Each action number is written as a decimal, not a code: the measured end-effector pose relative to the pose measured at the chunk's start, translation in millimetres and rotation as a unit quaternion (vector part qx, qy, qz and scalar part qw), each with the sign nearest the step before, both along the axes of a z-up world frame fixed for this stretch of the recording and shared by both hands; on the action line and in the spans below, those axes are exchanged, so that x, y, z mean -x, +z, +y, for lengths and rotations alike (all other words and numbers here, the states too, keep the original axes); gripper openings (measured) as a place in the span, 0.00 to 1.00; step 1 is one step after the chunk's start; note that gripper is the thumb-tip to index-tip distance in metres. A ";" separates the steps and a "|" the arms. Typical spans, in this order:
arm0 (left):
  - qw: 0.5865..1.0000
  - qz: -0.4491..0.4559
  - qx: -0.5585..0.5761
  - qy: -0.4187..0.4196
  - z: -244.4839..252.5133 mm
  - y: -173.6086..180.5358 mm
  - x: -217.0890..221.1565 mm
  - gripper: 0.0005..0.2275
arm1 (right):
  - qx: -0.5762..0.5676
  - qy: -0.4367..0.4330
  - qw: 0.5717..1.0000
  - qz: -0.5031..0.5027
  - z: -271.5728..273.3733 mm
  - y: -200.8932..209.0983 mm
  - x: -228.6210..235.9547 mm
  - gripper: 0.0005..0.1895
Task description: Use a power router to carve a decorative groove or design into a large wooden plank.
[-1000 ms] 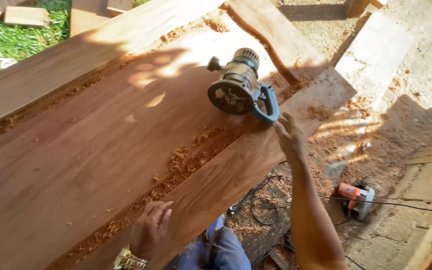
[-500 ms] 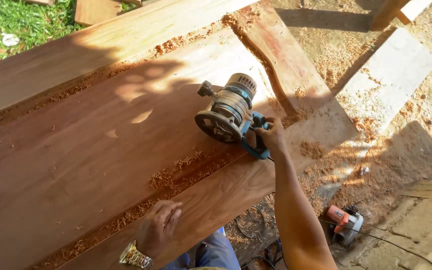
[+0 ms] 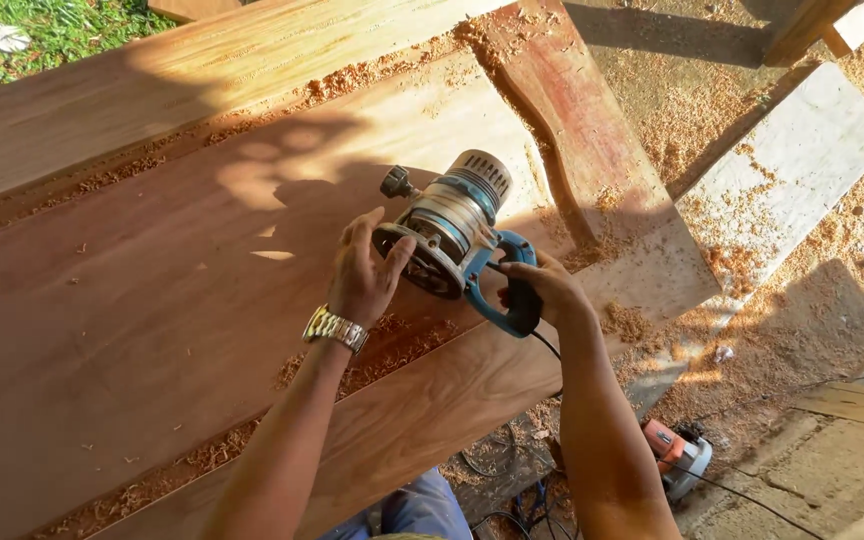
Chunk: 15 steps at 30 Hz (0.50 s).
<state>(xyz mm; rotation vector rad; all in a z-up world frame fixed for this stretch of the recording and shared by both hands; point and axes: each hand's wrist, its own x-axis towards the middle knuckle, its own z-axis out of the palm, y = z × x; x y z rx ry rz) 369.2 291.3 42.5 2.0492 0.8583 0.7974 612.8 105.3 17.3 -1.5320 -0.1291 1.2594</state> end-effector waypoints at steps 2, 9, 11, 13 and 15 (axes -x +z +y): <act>1.000 0.011 0.023 0.005 12.7 -7.2 -22.2 0.32 | -0.012 0.009 1.000 0.021 4.7 3.6 0.9 0.23; 0.985 0.083 0.147 0.032 29.0 -31.2 -39.9 0.24 | 0.016 -0.036 0.989 0.144 -12.4 -24.3 12.7 0.21; 0.986 0.064 0.145 0.055 39.1 -37.2 -41.5 0.22 | -0.016 -0.022 0.981 0.191 -8.5 -23.8 22.5 0.20; 0.989 0.026 0.142 0.016 40.9 -40.8 -38.4 0.18 | -0.145 -0.039 0.954 0.261 -18.0 -22.9 39.4 0.22; 0.992 0.012 0.124 0.021 39.4 -49.7 -37.2 0.16 | -0.157 -0.040 0.948 0.276 -23.9 -26.6 57.7 0.22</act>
